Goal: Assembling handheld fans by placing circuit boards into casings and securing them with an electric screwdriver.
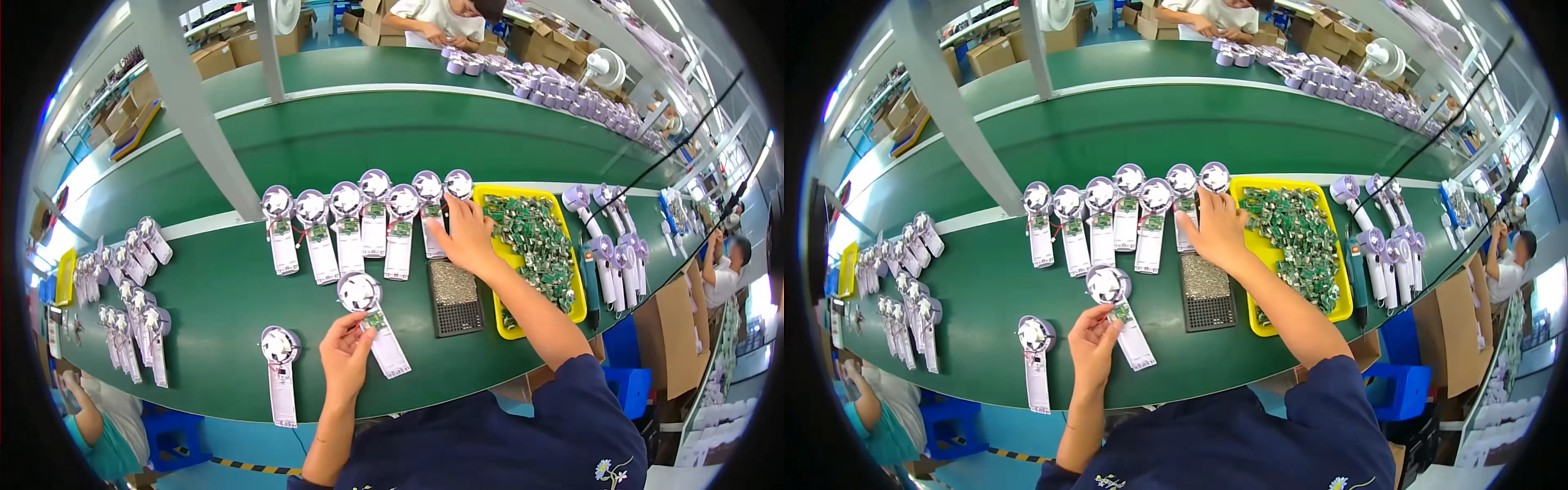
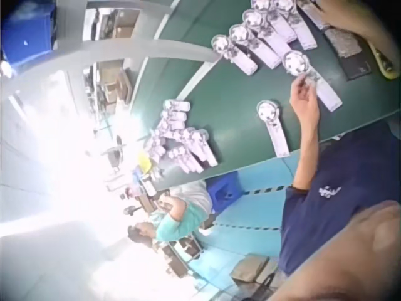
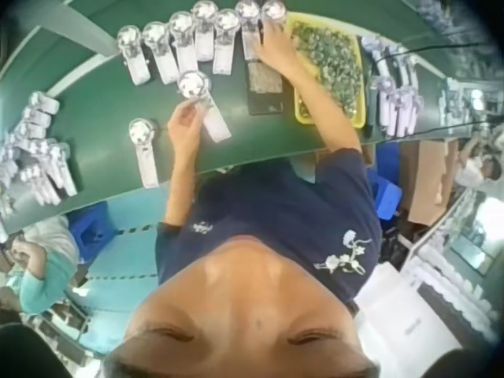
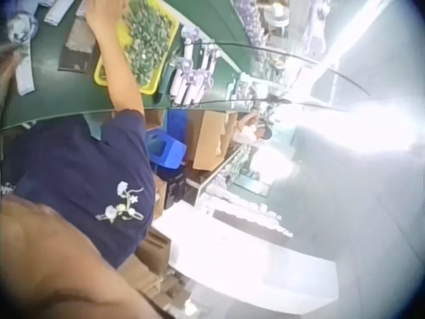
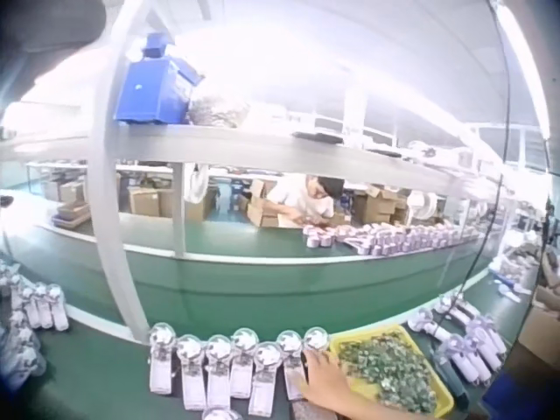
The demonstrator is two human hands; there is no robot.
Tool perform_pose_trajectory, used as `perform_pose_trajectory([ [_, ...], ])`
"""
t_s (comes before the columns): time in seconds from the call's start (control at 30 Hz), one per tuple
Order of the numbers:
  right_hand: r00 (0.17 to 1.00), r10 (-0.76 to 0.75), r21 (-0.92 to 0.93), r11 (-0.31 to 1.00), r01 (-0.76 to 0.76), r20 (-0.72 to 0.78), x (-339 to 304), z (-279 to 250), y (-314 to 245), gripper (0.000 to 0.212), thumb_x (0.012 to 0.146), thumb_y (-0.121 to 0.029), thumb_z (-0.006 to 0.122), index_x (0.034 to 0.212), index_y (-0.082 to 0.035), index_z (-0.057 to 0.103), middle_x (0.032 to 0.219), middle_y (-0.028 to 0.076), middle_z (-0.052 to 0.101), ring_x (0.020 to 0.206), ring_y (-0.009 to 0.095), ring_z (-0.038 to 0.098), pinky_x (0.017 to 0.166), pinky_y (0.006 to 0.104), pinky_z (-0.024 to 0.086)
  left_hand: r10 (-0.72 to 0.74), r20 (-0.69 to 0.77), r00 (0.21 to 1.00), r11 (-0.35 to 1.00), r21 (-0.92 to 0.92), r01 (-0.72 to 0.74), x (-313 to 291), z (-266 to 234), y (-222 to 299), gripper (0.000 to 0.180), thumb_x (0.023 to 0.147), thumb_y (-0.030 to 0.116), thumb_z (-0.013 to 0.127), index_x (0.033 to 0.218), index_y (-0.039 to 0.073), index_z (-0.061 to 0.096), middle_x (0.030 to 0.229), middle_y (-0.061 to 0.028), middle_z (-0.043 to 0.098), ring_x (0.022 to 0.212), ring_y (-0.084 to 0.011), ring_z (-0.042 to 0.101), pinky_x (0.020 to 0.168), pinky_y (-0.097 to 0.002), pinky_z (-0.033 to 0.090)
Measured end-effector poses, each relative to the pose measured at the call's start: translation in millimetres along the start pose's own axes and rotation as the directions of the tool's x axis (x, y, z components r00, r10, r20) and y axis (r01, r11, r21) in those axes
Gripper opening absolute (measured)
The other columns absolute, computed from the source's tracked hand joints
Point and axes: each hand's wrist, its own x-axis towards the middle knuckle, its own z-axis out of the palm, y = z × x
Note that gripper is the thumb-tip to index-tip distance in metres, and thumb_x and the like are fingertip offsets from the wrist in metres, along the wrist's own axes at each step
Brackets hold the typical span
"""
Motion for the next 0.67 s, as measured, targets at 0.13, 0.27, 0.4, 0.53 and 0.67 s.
perform_pose_trajectory([
  [0.13, 0.995, -0.028, -0.058, 0.998, 0.033, 0.093, -3.9, 2.0, -16.1, 0.077, 0.086, -0.046, 0.066, 0.150, -0.017, 0.035, 0.147, 0.023, 0.037, 0.136, 0.045, 0.031, 0.101, 0.0645, 0.031, -0.013, -0.001, 1.000, 0.999, -0.044, 0.013, -5.8, -1.2, 1.5, 0.032, 0.088, -0.011, 0.063, 0.119, -0.007, 0.058, 0.109, -0.0105, 0.064, 0.098, -0.0133, 0.064, 0.085, -0.0242, 0.052],
  [0.27, 0.988, 0.011, 0.023, 1.000, -0.015, 0.154, 1.1, 6.6, -14.3, 0.070, 0.082, -0.032, 0.068, 0.144, -0.016, 0.040, 0.150, 0.022, 0.030, 0.142, 0.046, 0.021, 0.098, 0.0679, 0.036, -0.013, -0.003, 1.000, 0.999, -0.051, 0.013, -6.5, -0.4, 1.9, 0.031, 0.088, -0.010, 0.063, 0.118, -0.007, 0.058, 0.109, -0.0114, 0.065, 0.097, -0.0138, 0.065, 0.085, -0.0246, 0.053],
  [0.4, 0.997, 0.036, 0.055, 0.998, -0.040, 0.067, 8.4, 16.5, -2.9, 0.063, 0.077, -0.026, 0.068, 0.133, -0.011, 0.046, 0.145, 0.021, 0.035, 0.139, 0.044, 0.026, 0.098, 0.0621, 0.039, -0.009, -0.013, 1.000, 0.998, -0.056, 0.008, -3.9, 1.4, 1.2, 0.030, 0.088, -0.009, 0.064, 0.117, -0.007, 0.059, 0.109, -0.0112, 0.065, 0.097, -0.0138, 0.065, 0.085, -0.0243, 0.053],
  [0.53, 0.997, -0.022, 0.030, 0.999, 0.024, -0.068, 19.0, 27.0, -5.4, 0.058, 0.073, -0.014, 0.068, 0.127, -0.008, 0.048, 0.134, 0.020, 0.043, 0.130, 0.044, 0.035, 0.095, 0.0589, 0.042, 0.016, -0.023, 1.000, 0.999, -0.040, -0.017, -1.2, 0.6, -0.1, 0.031, 0.088, -0.008, 0.065, 0.118, -0.006, 0.059, 0.109, -0.0105, 0.065, 0.097, -0.0132, 0.065, 0.086, -0.0236, 0.053],
  [0.67, 0.990, -0.104, 0.030, 0.994, 0.108, -0.099, 32.0, 30.8, 8.2, 0.056, 0.071, -0.004, 0.066, 0.125, -0.005, 0.051, 0.132, 0.019, 0.049, 0.123, 0.042, 0.040, 0.106, 0.0493, 0.036, 0.010, -0.011, 1.000, 0.999, 0.040, -0.009, -3.1, -4.5, 10.7, 0.033, 0.088, -0.006, 0.067, 0.120, -0.004, 0.060, 0.115, -0.0110, 0.063, 0.099, -0.0142, 0.064, 0.087, -0.0238, 0.053],
])
